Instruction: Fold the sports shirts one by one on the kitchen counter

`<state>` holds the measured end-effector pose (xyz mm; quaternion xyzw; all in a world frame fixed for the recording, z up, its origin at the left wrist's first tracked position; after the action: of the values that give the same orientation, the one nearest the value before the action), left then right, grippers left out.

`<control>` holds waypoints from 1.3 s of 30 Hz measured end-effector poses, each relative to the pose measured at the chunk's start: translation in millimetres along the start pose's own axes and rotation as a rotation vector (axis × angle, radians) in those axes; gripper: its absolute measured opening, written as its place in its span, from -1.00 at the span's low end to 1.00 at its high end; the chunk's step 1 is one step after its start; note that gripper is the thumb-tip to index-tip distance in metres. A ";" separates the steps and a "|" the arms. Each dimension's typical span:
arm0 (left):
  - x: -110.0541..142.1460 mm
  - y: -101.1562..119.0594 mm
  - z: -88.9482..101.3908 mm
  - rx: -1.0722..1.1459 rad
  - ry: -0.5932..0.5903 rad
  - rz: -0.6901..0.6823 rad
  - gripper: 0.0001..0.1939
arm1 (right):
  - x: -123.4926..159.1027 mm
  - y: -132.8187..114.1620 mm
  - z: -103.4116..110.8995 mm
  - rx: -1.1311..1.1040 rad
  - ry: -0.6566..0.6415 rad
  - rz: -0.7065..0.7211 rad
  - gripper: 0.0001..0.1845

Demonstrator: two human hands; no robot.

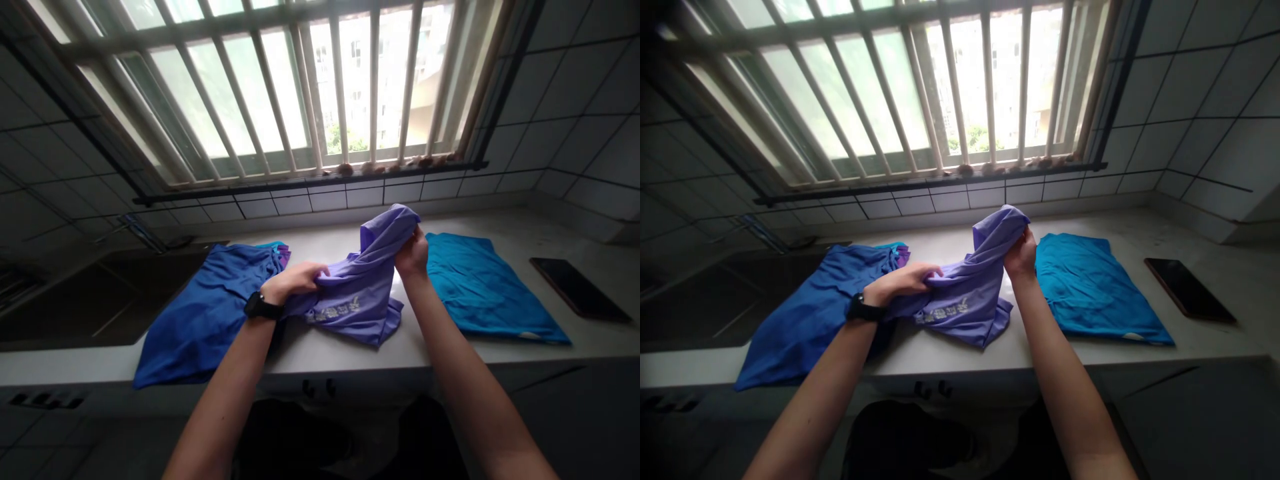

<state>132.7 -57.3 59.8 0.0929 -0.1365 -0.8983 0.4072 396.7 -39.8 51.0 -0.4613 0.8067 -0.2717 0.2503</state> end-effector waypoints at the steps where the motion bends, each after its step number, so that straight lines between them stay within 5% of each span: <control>1: -7.2 -3.8 -2.8 -0.060 0.056 0.023 -0.66 | 0.0 1.8 0.0 0.009 -0.002 -0.025 -0.72; 4: -13.4 -19.6 -6.8 -0.210 0.334 0.151 -0.63 | 1.5 18.2 1.1 0.095 0.019 -0.161 -0.80; 7: -6.9 -33.0 -16.2 -0.224 0.424 0.247 -0.64 | 8.5 42.4 5.3 0.369 0.039 -0.305 -0.96; 10: -0.7 -38.6 -16.6 -0.160 0.488 0.274 -0.73 | 18.7 56.0 5.9 0.766 -0.022 -0.281 -0.72; 12: 1.2 -38.1 -13.3 -0.077 0.533 0.263 -0.72 | 25.0 52.1 -1.7 0.980 -0.099 -0.095 -0.51; 15: 1.7 -30.9 -9.7 0.127 0.564 0.186 -0.64 | 40.6 36.7 -26.8 1.090 -0.336 0.274 -0.32; 17: 1.3 -22.5 -9.5 0.327 0.543 0.095 -0.63 | 55.4 32.5 -43.4 1.035 -0.592 0.374 -0.31; 20: 1.0 -14.2 -11.2 0.577 0.492 0.032 -0.70 | 72.3 38.9 -52.6 0.994 -0.878 0.255 -0.43; 23: 2.5 -19.8 -11.2 0.625 0.561 0.125 -0.78 | 75.9 48.2 -48.8 1.088 -0.940 0.149 -0.71; 26: 7.1 -27.5 -7.7 0.445 0.704 0.227 -0.79 | 67.0 46.1 -45.5 1.128 -0.827 0.194 -0.84; 31: 11.7 -18.8 0.0 0.068 0.779 0.205 -0.72 | 35.1 16.6 -25.6 0.988 -0.229 0.358 -0.91; 35: 10.5 -17.1 -3.3 -0.033 0.736 0.207 -0.64 | 15.6 24.0 -3.0 0.649 -0.021 0.057 -0.81; 39: 6.4 -37.9 -22.5 -0.052 0.599 0.342 -0.47 | 15.1 37.5 -2.7 0.463 -0.098 -0.187 -0.73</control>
<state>108.1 -42.1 26.0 0.3178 -0.0016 -0.7531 0.5761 365.4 -36.6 25.5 -0.4767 0.6638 -0.4485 0.3619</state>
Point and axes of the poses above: each hand's wrist, its own x-axis away from the middle knuckle, its own z-axis out of the back of the hand, y = z × x, the point moved 6 cm from there along -x, towards the middle knuckle, and after that the axes turned 4 degrees about y, right-handed, at the moved point
